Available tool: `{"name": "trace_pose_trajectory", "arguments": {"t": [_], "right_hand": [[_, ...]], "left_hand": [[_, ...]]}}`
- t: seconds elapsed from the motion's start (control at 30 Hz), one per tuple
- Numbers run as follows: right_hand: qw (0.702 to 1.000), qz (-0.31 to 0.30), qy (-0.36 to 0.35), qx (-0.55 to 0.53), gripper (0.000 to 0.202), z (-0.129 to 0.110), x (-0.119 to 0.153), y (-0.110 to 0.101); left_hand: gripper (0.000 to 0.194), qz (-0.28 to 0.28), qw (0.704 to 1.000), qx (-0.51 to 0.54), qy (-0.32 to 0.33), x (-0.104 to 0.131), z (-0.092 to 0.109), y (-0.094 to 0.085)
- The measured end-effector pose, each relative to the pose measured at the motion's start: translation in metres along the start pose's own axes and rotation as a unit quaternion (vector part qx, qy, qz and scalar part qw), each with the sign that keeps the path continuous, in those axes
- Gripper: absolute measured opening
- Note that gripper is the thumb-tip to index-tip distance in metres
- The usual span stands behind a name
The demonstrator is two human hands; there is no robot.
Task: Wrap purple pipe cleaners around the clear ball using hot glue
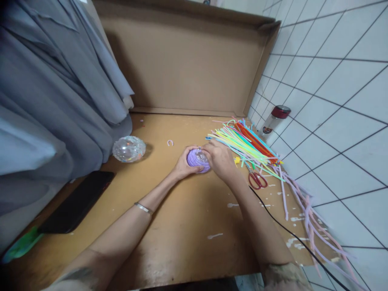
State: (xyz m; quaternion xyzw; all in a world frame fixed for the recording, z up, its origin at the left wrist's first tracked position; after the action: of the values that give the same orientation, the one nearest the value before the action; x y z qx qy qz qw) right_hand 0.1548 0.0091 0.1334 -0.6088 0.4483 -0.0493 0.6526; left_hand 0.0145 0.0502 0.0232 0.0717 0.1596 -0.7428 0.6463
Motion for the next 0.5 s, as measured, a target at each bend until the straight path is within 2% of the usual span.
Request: {"name": "trace_pose_trajectory", "arguments": {"t": [0.5], "right_hand": [[0.996,-0.075,0.034,-0.043,0.024,0.014,0.003,0.015]], "left_hand": [[0.070,-0.007,1.000,0.000,0.007,0.000,0.003,-0.002]]}}
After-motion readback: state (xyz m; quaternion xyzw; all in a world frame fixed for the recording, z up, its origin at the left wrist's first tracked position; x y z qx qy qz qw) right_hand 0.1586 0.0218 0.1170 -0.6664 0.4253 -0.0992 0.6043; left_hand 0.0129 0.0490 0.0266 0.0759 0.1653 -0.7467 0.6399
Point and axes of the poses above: each hand's wrist, its own x-axis away from the middle knuckle, its own y-axis out of the palm, z = x × y, the point moved 4 cm from there along -x, towards the middle knuckle, and after that the axes turned 11 degrees about -y, right-handed, at the moved point
